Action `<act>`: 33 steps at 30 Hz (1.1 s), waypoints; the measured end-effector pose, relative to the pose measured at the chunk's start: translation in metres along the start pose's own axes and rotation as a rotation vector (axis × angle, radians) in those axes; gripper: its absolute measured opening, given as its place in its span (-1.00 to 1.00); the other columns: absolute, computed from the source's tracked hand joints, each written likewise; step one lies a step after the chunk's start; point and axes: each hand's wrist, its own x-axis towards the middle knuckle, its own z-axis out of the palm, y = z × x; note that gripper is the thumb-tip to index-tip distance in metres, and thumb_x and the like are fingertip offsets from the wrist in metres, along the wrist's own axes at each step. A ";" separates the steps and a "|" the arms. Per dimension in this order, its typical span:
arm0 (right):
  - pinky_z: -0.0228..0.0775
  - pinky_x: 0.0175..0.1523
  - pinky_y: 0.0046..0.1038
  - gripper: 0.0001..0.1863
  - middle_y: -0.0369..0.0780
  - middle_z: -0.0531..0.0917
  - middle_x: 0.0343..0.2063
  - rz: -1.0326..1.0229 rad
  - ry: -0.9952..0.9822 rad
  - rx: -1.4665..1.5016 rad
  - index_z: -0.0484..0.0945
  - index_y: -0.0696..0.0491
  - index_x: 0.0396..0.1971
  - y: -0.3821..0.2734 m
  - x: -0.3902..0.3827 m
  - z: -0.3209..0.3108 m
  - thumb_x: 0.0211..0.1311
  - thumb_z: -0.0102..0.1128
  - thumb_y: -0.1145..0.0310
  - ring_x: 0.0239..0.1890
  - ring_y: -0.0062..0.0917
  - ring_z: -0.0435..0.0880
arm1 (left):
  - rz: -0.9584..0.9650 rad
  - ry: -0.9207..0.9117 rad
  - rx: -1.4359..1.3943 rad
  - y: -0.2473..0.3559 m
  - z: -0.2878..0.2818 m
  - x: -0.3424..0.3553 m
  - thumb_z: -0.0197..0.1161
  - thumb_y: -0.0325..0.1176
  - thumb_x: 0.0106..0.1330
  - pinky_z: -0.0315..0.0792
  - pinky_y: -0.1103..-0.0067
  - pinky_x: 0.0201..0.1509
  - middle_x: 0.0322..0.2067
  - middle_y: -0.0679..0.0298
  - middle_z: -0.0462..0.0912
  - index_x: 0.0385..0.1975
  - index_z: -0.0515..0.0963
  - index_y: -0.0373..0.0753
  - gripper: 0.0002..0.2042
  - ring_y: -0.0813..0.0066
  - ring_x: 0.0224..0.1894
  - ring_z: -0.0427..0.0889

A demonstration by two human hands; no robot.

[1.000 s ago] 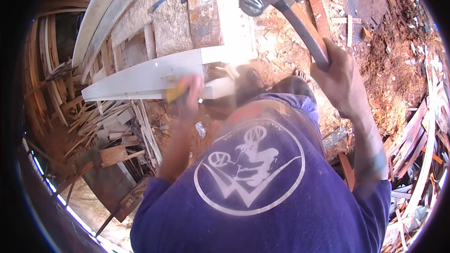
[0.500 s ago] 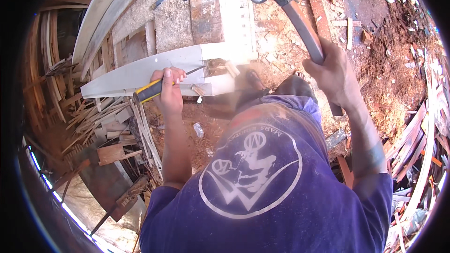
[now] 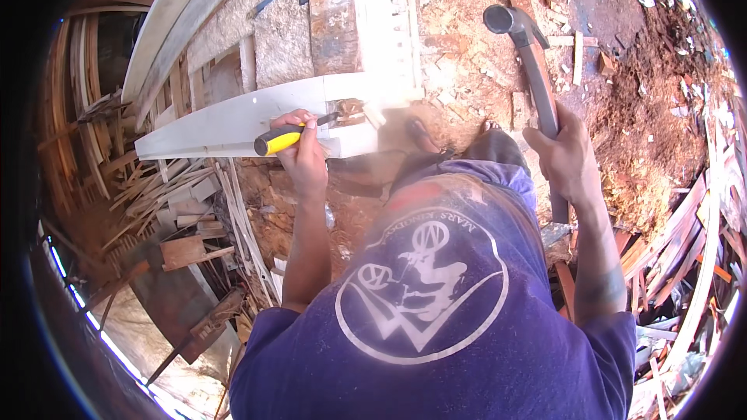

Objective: The person uses a hammer and a chisel to carve out rectangular slots from a white wooden board, striking the tool repeatedly before turning the board over.

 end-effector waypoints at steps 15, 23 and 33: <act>0.39 -0.30 -0.24 -0.63 -0.07 0.56 -0.59 -0.201 -0.124 -0.143 0.55 0.27 -0.32 0.005 0.013 -0.014 0.08 0.25 0.22 -0.51 -0.39 0.54 | -0.268 -0.531 0.360 0.035 -0.012 0.056 0.33 -0.56 0.32 0.46 0.56 -0.11 -0.39 0.33 0.56 -0.32 0.44 -0.26 -0.84 0.54 -0.30 0.54; 0.40 -0.25 -0.21 -0.61 0.03 0.58 -0.53 -0.312 -0.163 -0.209 0.52 0.29 -0.32 -0.018 0.013 -0.007 0.13 0.28 0.19 -0.44 -0.29 0.59 | -0.213 -0.115 0.086 -0.011 -0.016 0.044 0.27 -0.38 0.42 0.30 0.58 -0.34 -0.63 0.42 0.37 -0.56 0.32 -0.21 -0.69 0.64 -0.52 0.30; 0.43 -0.43 -0.16 -0.84 -0.07 0.54 -0.67 -0.604 -0.267 -0.355 0.42 0.21 -0.31 -0.039 0.006 0.022 0.23 0.16 0.44 -0.64 -0.37 0.56 | -0.029 -0.222 0.391 -0.012 -0.009 0.029 0.34 -0.31 0.38 0.13 0.54 -0.50 -0.68 0.49 0.31 -0.67 0.37 -0.24 -0.62 0.69 -0.57 0.23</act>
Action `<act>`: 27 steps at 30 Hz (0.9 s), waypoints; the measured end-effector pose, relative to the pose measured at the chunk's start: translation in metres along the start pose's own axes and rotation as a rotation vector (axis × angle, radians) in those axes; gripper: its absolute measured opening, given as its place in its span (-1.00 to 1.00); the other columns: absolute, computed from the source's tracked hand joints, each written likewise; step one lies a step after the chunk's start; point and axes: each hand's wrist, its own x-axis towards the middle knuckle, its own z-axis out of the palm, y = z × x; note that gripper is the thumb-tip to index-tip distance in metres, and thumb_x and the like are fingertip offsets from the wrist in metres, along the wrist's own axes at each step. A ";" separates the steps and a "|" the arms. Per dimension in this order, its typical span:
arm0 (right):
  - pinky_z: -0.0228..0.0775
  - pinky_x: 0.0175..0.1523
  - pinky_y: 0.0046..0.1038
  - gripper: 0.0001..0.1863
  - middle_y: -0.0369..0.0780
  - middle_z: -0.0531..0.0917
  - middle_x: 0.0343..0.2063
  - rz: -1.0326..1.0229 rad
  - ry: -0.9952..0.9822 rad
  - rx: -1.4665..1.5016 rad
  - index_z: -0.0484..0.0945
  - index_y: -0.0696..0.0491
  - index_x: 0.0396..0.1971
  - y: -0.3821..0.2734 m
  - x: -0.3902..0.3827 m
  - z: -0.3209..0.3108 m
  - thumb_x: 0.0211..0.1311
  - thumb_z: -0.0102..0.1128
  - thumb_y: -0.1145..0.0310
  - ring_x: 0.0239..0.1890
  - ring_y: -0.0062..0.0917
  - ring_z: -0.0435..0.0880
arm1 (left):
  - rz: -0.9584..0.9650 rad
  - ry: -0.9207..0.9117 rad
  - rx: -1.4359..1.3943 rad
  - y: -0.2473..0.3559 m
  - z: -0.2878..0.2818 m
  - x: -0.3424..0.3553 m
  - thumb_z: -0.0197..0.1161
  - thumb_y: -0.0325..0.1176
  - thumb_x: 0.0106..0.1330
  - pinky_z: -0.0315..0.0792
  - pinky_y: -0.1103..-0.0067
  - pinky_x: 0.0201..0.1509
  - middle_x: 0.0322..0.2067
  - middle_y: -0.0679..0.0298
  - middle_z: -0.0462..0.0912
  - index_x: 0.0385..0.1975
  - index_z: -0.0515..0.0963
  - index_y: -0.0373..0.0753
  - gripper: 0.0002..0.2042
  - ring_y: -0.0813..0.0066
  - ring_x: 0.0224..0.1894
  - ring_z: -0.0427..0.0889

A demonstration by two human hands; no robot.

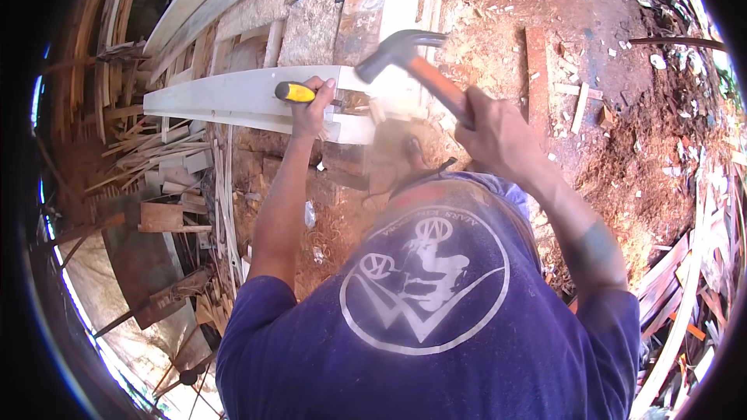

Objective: The person uses a hammer and a chisel to carve out rectangular slots from a white wooden board, striking the tool repeatedly before turning the board over.

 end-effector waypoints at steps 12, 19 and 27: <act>0.55 -0.36 -0.08 -0.75 0.05 0.60 -0.62 -0.705 0.352 0.032 0.39 0.20 -0.24 -0.139 0.025 -0.035 0.11 0.23 0.50 -0.50 0.00 0.69 | 0.133 -0.039 -0.009 -0.001 -0.001 -0.014 0.33 -0.40 0.32 0.26 0.56 -0.42 -0.65 0.47 0.41 -0.63 0.47 -0.28 -0.72 0.69 -0.52 0.33; 0.61 -0.30 -0.10 -0.72 0.01 0.66 -0.58 -0.327 -0.029 -0.329 0.42 0.20 -0.18 -0.093 0.049 0.007 0.15 0.26 0.46 -0.47 -0.03 0.72 | 0.086 0.011 -0.007 0.006 0.006 0.002 0.33 -0.38 0.31 0.33 0.51 -0.38 -0.63 0.44 0.47 -0.62 0.49 -0.29 -0.73 0.63 -0.51 0.38; 0.57 -0.35 -0.09 -0.63 0.06 0.61 -0.59 -0.646 0.332 0.057 0.36 0.17 -0.14 -0.138 0.036 -0.014 0.12 0.31 0.42 -0.50 0.00 0.69 | 0.004 -0.093 0.001 -0.006 -0.003 -0.010 0.32 -0.44 0.29 0.34 0.56 -0.37 -0.56 0.39 0.54 -0.52 0.55 -0.30 -0.84 0.65 -0.44 0.46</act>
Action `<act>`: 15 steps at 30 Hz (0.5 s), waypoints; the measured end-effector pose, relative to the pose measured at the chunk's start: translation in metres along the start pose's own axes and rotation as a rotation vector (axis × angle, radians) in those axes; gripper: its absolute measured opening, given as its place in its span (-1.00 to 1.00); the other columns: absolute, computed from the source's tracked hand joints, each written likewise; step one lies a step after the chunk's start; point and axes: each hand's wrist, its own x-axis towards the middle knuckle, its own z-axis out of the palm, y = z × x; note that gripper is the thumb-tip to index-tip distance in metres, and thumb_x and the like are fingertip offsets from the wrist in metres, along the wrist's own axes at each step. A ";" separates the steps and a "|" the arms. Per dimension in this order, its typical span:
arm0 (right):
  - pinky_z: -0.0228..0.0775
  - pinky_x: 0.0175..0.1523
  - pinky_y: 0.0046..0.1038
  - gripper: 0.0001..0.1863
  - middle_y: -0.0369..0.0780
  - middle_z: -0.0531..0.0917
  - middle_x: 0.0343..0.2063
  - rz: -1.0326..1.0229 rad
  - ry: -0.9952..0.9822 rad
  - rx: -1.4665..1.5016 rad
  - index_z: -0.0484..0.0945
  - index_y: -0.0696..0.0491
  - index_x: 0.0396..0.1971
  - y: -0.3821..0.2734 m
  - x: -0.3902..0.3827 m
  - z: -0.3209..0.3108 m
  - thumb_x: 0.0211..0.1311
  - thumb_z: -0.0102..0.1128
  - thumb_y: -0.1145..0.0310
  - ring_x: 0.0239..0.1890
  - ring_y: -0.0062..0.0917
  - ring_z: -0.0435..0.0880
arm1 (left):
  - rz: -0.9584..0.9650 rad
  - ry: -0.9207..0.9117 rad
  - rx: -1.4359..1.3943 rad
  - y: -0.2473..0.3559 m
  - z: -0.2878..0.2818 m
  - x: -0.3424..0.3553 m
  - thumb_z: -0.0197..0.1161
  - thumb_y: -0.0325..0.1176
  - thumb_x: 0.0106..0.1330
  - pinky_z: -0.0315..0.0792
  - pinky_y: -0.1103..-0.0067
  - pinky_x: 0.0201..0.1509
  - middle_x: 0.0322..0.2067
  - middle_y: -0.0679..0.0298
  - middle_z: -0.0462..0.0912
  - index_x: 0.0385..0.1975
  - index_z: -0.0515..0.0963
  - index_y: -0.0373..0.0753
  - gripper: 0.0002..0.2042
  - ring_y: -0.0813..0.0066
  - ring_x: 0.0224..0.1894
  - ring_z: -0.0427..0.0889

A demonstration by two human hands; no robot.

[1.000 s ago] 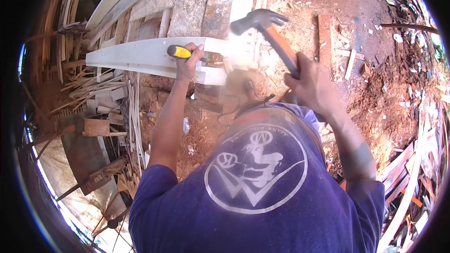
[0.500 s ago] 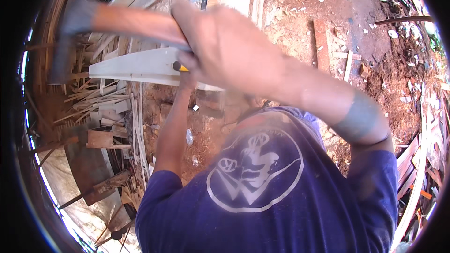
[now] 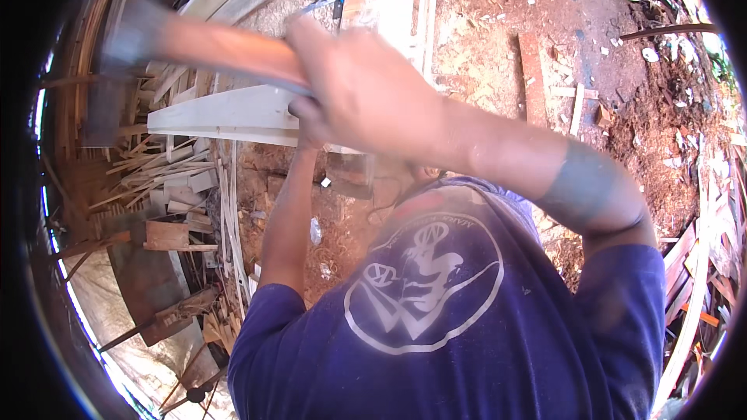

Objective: The person uses a hammer and a chisel to carve out rectangular slots from a white wooden board, striking the tool repeatedly before turning the board over.

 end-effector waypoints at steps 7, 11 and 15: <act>0.58 -0.23 -0.09 -0.78 0.02 0.67 -0.50 0.454 -0.489 -0.207 0.44 0.20 -0.19 0.065 -0.044 0.013 0.20 0.19 0.48 -0.45 -0.08 0.72 | -0.096 0.027 0.134 0.004 -0.005 -0.009 0.34 -0.35 0.37 0.34 0.61 -0.32 -0.57 0.44 0.50 -0.50 0.49 -0.27 -0.76 0.67 -0.47 0.42; 0.54 -0.22 -0.11 -0.78 0.08 0.65 -0.51 0.648 -0.280 -0.011 0.47 0.26 -0.22 0.073 -0.078 -0.023 0.15 0.14 0.49 -0.44 -0.10 0.69 | -0.014 0.250 0.188 0.019 0.021 -0.034 0.36 -0.31 0.37 0.31 0.54 -0.39 -0.63 0.40 0.43 -0.58 0.44 -0.28 -0.68 0.62 -0.51 0.38; 0.48 -0.18 -0.09 -0.78 0.16 0.64 -0.47 0.736 -0.130 0.017 0.48 0.28 -0.29 0.083 -0.095 -0.035 0.11 0.15 0.45 -0.33 0.06 0.70 | 0.015 0.246 0.040 0.013 0.018 -0.023 0.34 -0.36 0.36 0.29 0.56 -0.42 -0.63 0.44 0.41 -0.59 0.43 -0.25 -0.70 0.64 -0.53 0.36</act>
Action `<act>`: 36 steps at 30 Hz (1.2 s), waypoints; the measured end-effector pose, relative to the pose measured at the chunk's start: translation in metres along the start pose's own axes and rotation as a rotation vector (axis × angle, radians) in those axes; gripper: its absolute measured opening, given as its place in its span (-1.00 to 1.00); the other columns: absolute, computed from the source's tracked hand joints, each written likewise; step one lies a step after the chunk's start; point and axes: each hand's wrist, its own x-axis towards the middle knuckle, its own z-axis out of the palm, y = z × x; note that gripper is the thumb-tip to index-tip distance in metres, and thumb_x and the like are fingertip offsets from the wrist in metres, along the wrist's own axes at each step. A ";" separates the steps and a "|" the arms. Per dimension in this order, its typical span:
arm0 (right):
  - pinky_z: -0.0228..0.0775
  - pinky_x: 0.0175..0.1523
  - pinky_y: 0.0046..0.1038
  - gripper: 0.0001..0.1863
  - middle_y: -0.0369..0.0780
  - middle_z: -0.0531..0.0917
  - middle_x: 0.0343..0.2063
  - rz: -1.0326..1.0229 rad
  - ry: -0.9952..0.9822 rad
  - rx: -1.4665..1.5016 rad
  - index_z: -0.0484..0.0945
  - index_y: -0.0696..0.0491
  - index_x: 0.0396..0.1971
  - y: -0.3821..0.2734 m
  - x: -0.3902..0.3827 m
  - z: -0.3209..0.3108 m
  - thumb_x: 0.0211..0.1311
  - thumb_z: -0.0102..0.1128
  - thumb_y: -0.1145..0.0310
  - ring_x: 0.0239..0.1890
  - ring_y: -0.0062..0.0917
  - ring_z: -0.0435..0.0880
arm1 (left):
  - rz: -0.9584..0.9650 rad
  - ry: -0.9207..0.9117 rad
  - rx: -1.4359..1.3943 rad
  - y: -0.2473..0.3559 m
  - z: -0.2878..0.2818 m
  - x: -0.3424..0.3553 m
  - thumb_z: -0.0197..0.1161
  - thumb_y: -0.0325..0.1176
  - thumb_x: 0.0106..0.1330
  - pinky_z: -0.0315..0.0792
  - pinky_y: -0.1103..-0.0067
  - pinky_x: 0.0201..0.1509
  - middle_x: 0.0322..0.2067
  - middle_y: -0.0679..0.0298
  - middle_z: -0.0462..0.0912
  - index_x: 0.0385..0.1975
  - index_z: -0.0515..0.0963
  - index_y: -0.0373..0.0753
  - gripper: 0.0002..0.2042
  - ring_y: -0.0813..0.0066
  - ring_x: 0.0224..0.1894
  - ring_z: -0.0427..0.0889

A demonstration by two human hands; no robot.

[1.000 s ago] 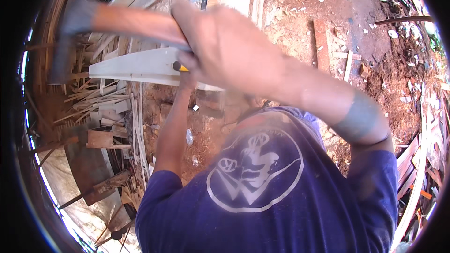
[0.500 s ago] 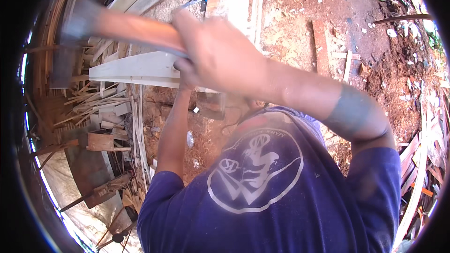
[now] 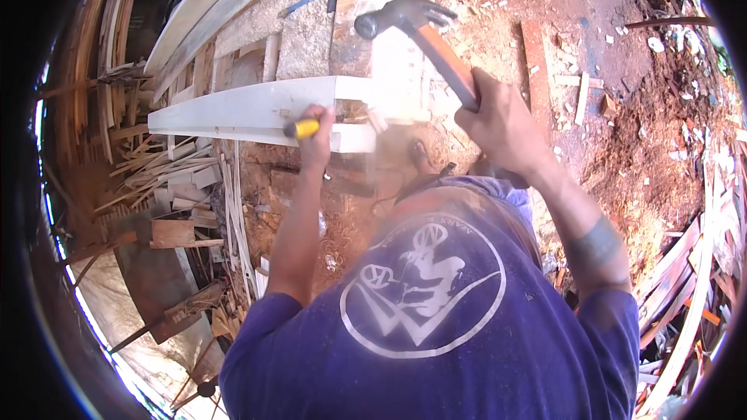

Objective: The person uses a hammer and a chisel to carve out rectangular slots from a white wooden board, striking the tool repeatedly before turning the board over.

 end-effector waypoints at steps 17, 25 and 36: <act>0.50 -0.21 -0.12 -0.82 0.12 0.65 -0.49 -0.062 -0.097 -0.002 0.51 0.26 -0.31 -0.031 0.012 0.008 0.15 0.13 0.46 -0.39 -0.07 0.72 | -0.028 -0.019 -0.024 -0.005 0.007 0.030 0.30 -0.42 0.37 0.26 0.57 -0.45 -0.65 0.41 0.42 -0.59 0.39 -0.26 -0.71 0.66 -0.56 0.34; 0.60 -0.24 -0.10 -0.75 0.09 0.65 -0.57 -0.831 0.342 0.021 0.49 0.27 -0.24 -0.136 0.028 -0.019 0.12 0.27 0.48 -0.39 0.01 0.75 | -0.087 -0.049 -0.139 -0.022 0.012 0.034 0.29 -0.39 0.38 0.35 0.51 -0.34 -0.54 0.36 0.52 -0.54 0.40 -0.26 -0.74 0.59 -0.47 0.42; 0.63 -0.11 -0.19 -0.70 0.01 0.73 -0.39 -0.592 -0.130 -0.336 0.50 0.26 -0.15 -0.142 0.042 0.000 0.14 0.24 0.46 -0.24 -0.13 0.78 | -0.142 -0.064 0.051 -0.029 -0.008 0.024 0.30 -0.38 0.39 0.47 0.58 -0.21 -0.31 0.36 0.59 -0.24 0.49 -0.34 -0.83 0.60 -0.28 0.56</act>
